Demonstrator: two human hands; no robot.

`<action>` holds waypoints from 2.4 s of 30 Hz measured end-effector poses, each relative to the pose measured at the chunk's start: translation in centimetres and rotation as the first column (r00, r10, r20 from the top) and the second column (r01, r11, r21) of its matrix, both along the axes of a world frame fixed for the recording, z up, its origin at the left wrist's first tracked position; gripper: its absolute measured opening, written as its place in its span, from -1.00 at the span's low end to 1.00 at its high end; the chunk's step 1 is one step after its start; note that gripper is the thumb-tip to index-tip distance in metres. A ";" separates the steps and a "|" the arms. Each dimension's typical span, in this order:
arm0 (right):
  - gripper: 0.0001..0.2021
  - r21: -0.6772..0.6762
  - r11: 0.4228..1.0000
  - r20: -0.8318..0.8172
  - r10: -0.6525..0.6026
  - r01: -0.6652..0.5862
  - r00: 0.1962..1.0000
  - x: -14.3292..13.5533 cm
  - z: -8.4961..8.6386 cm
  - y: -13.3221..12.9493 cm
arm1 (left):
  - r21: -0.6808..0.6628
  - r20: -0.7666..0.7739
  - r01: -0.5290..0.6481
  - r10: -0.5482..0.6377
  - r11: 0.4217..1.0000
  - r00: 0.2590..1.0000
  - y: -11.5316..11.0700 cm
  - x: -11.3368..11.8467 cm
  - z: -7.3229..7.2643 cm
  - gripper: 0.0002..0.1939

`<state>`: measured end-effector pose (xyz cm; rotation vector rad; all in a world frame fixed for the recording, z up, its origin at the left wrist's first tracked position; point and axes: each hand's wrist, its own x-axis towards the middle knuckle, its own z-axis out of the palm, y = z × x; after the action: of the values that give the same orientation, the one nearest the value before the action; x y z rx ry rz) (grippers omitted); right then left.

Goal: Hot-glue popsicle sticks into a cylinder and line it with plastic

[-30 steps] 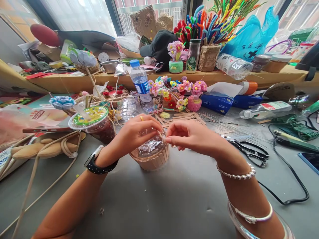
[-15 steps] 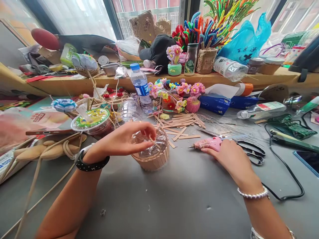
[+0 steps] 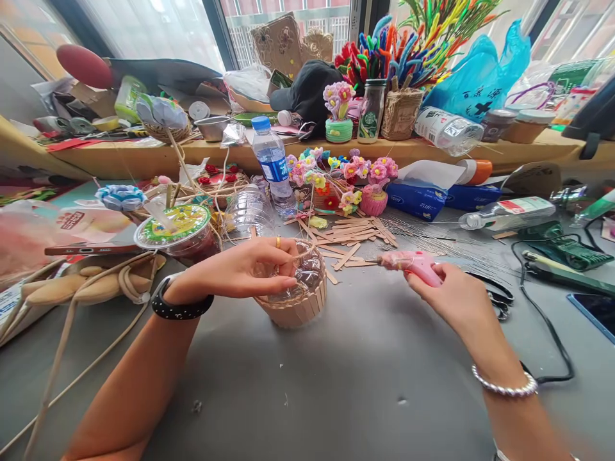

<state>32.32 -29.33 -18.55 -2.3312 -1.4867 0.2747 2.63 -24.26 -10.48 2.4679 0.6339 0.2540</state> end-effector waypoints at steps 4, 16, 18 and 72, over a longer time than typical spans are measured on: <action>-0.49 0.327 0.938 -0.044 -0.106 0.114 0.993 -2.2 1.2 -1.2 | -0.005 0.005 0.007 -0.007 1.000 1.000 0.0 -0.1 -0.1 -0.77; -0.69 0.630 0.755 0.250 0.025 -0.182 0.968 -5.6 0.3 -2.8 | 0.006 0.003 0.040 -0.040 0.999 0.999 0.3 -0.1 -0.4 -0.65; -0.71 0.619 0.754 0.288 0.043 -0.220 0.957 -5.8 0.1 -3.0 | 0.003 0.002 0.041 -0.041 0.999 0.999 0.3 -0.1 -0.4 -0.64; -0.73 0.638 0.681 0.443 0.057 -0.360 0.895 -5.5 -0.1 -3.3 | -0.015 -0.001 0.044 -0.044 0.999 0.999 0.3 -0.2 -0.4 -0.65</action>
<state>26.86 -32.65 -18.61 -1.6169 -1.6486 -0.6604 2.48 -23.99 -10.91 2.4644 0.5788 0.2295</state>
